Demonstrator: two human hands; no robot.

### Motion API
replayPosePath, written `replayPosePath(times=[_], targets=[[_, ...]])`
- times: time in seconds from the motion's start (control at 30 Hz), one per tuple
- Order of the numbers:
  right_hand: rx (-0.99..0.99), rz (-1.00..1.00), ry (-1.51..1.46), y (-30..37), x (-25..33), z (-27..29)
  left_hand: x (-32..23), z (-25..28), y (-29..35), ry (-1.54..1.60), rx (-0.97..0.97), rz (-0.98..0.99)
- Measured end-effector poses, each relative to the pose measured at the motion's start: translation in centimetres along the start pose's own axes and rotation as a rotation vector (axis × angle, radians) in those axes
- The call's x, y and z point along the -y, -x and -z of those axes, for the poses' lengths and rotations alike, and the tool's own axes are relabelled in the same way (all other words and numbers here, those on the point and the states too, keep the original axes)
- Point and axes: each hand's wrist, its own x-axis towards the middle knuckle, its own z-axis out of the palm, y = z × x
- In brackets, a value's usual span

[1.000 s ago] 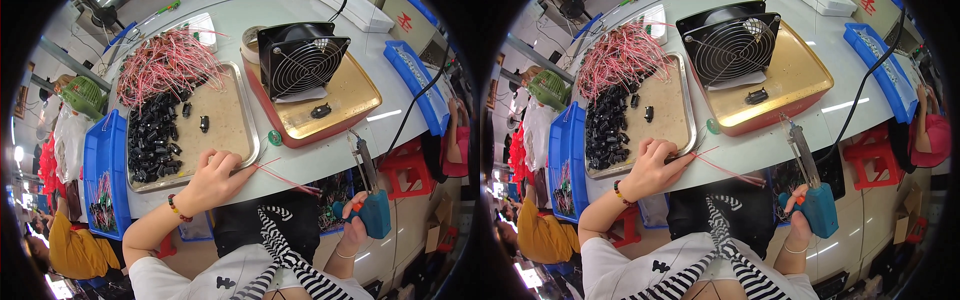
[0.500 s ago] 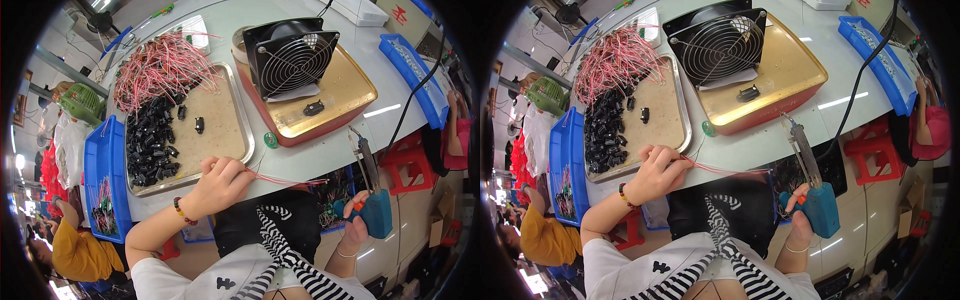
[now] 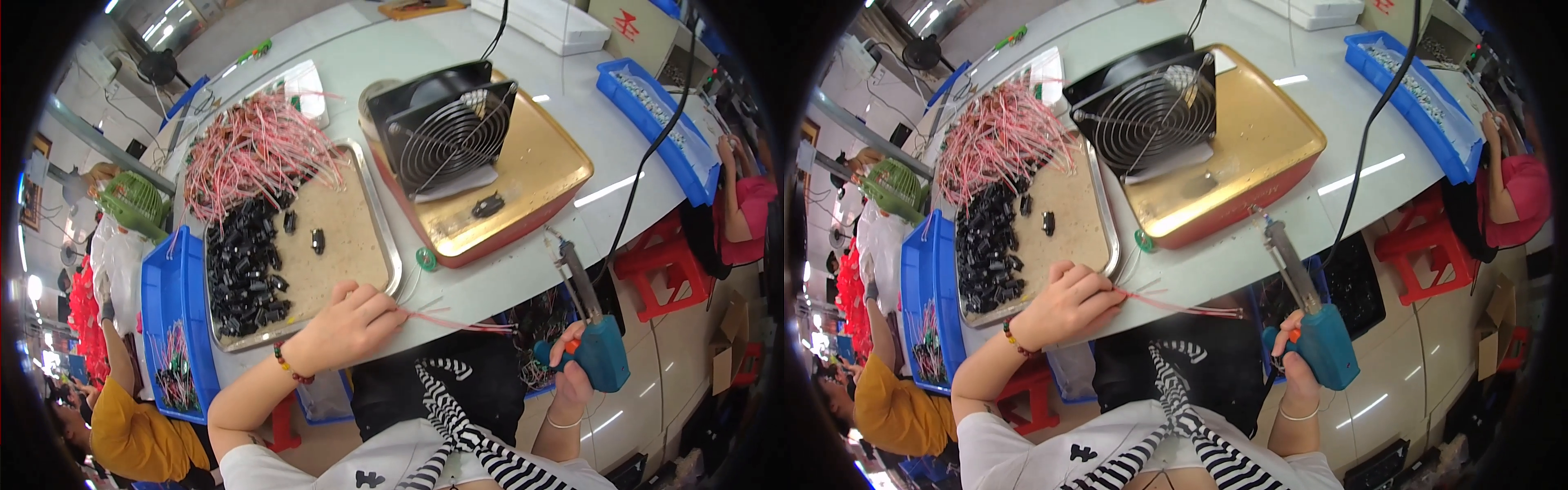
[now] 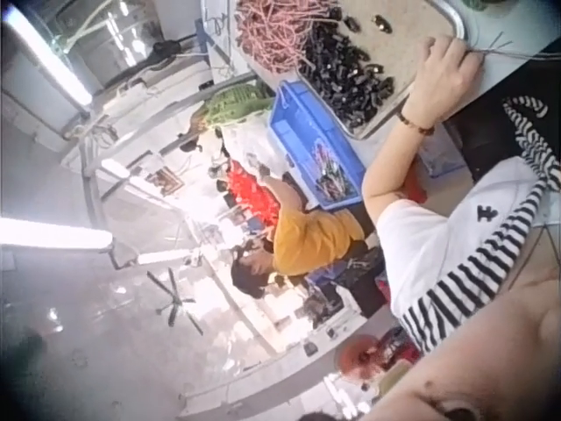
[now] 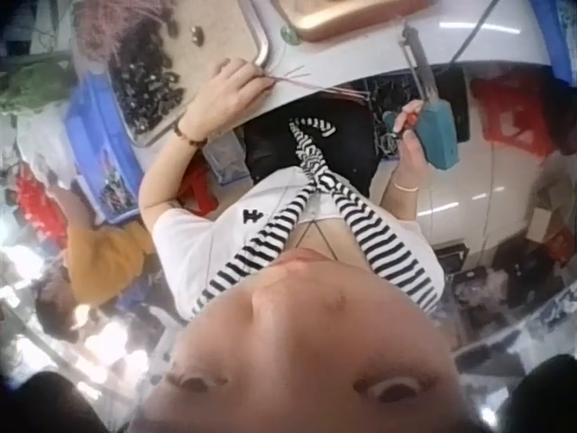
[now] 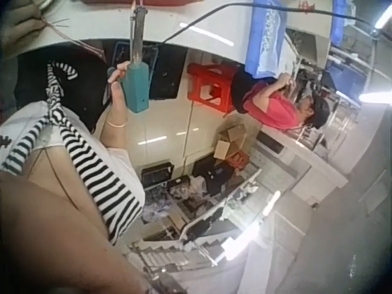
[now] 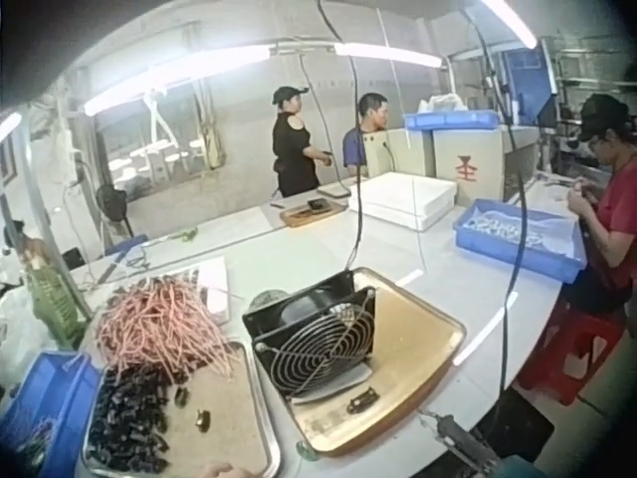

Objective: The person picks up circuit boards with attached wires and plastic switch components, then solders the wires onto the components using a soldering iron.

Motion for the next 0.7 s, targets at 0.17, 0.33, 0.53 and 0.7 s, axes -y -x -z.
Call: replayPosePath(times=[0.17, 0.33, 0.53, 0.7], targets=[[0.020, -0.036, -0.011, -0.1, 0.2, 0.3, -0.6, -0.3, -0.4, 0.148, -0.002, 0.134], [0.010, -0.027, -0.055, 0.1, 0.0, 0.5, -1.4, 0.4, -0.8, 0.205, 0.047, 0.220], [-0.007, -0.014, -0.032, -0.3, -0.2, 0.5, -1.7, -1.1, -0.3, 0.112, -0.044, 0.194], [0.022, -0.040, -0.140, -0.6, -0.1, 0.7, -2.6, -1.1, -0.3, -0.096, -0.060, 0.154]])
